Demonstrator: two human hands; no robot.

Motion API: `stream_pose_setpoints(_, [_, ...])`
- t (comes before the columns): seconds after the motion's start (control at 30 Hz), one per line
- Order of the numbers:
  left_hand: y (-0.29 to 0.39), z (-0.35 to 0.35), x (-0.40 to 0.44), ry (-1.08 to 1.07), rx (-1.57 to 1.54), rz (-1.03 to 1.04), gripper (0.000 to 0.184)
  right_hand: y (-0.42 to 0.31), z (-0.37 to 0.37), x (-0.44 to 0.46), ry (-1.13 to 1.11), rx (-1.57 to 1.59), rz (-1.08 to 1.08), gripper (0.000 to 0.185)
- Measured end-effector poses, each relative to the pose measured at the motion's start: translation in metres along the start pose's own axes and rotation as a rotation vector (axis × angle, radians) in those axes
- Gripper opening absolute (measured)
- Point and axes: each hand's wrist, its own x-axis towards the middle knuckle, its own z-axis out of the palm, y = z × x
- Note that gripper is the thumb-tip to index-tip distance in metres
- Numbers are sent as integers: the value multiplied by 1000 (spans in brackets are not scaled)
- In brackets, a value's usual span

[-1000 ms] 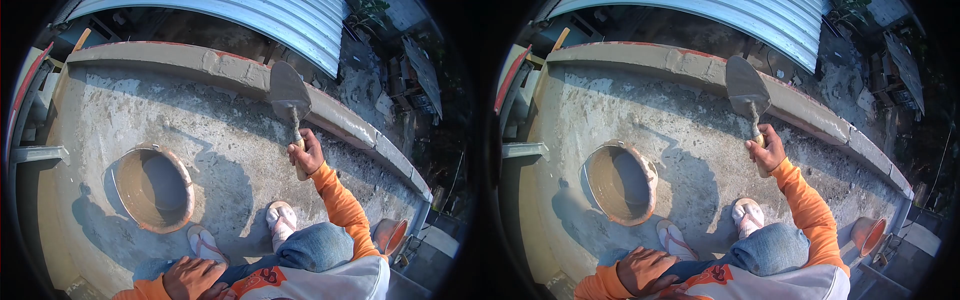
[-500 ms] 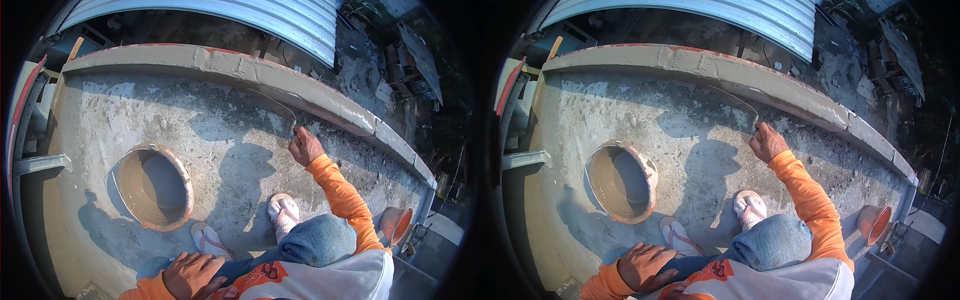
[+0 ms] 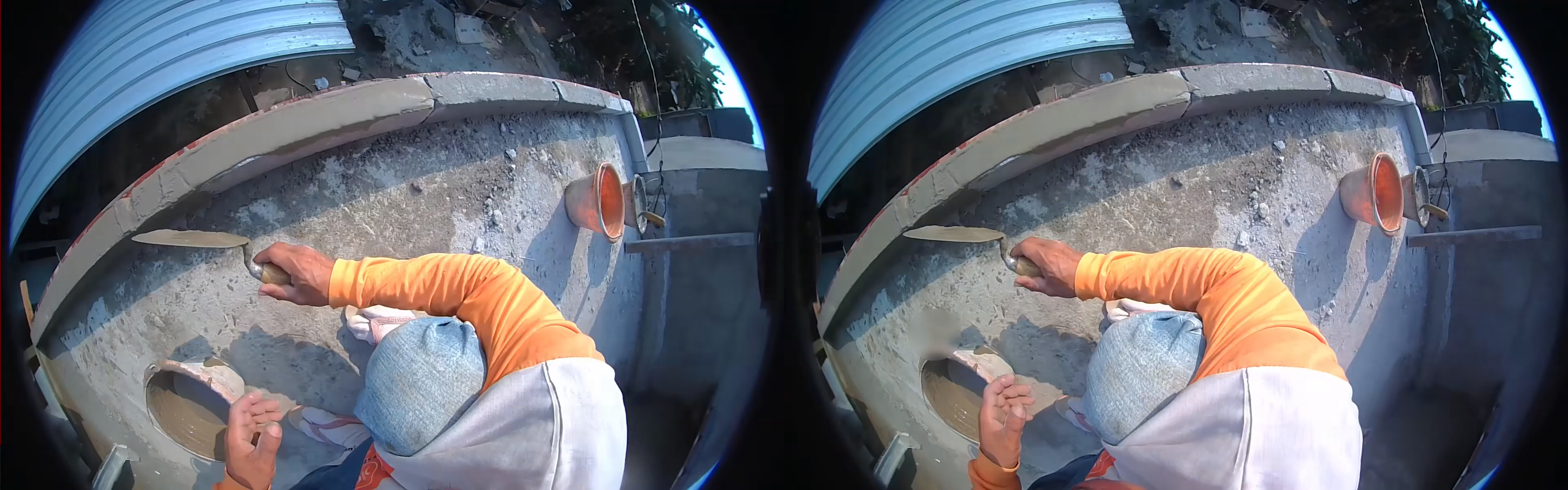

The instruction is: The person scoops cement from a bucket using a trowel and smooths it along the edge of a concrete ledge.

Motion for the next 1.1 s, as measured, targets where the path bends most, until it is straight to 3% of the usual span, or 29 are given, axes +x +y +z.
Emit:
stream_pose_setpoints(0.1, [15,31,80,318,-265,85,48,-24,21,7,81,70,-151,51])
stream_pose_setpoints(0.13, [17,36,104,300,-317,122,48,-34,15,11,91,54,-200,58])
stream_pose_setpoints(0.2, [15,40,144,274,-360,163,47,-42,10,16,68,102,-137,75])
stream_pose_setpoints(0.23, [12,43,160,395,-346,142,43,-43,4,16,36,135,-80,81])
stream_pose_setpoints(0.27, [12,46,170,516,-331,118,40,-38,1,14,46,133,-77,81])
stream_pose_setpoints(0.3, [14,53,173,508,-325,117,40,-32,-2,11,68,148,-133,83])
stream_pose_setpoints(0.37, [18,65,175,606,43,319,35,-18,-10,3,89,168,-187,85])
stream_pose_setpoints(0.43, [11,68,176,589,-8,311,37,-9,-46,-17,-110,77,-239,78])
stream_pose_setpoints(0.47, [7,67,175,577,-66,316,38,10,-65,-27,-10,-86,-227,68])
stream_pose_setpoints(0.53, [7,56,165,610,-57,300,37,61,-124,-49,450,-377,72,45])
stream_pose_setpoints(0.6, [3,41,152,626,-41,281,36,132,-202,-83,892,-575,445,34])
stream_pose_setpoints(0.63, [-2,32,146,674,-51,241,37,167,-245,-108,983,-804,625,33])
stream_pose_setpoints(0.7, [-14,10,136,709,-49,200,37,208,-314,-149,1037,-951,1126,38])
stream_pose_setpoints(0.8, [-32,-17,126,713,115,165,43,233,-367,-184,945,-933,1292,38])
stream_pose_setpoints(0.87, [-30,-16,122,735,153,127,43,236,-384,-190,598,-892,1418,37])
stream_pose_setpoints(1.0, [-33,-11,121,766,162,60,43,247,-388,-197,517,-799,1422,35])
stream_pose_setpoints(1.07, [-37,-12,121,783,119,54,43,258,-386,-208,706,-878,1239,32])
stream_pose_setpoints(1.1, [-39,-14,118,802,71,53,43,254,-385,-213,691,-872,1244,32])
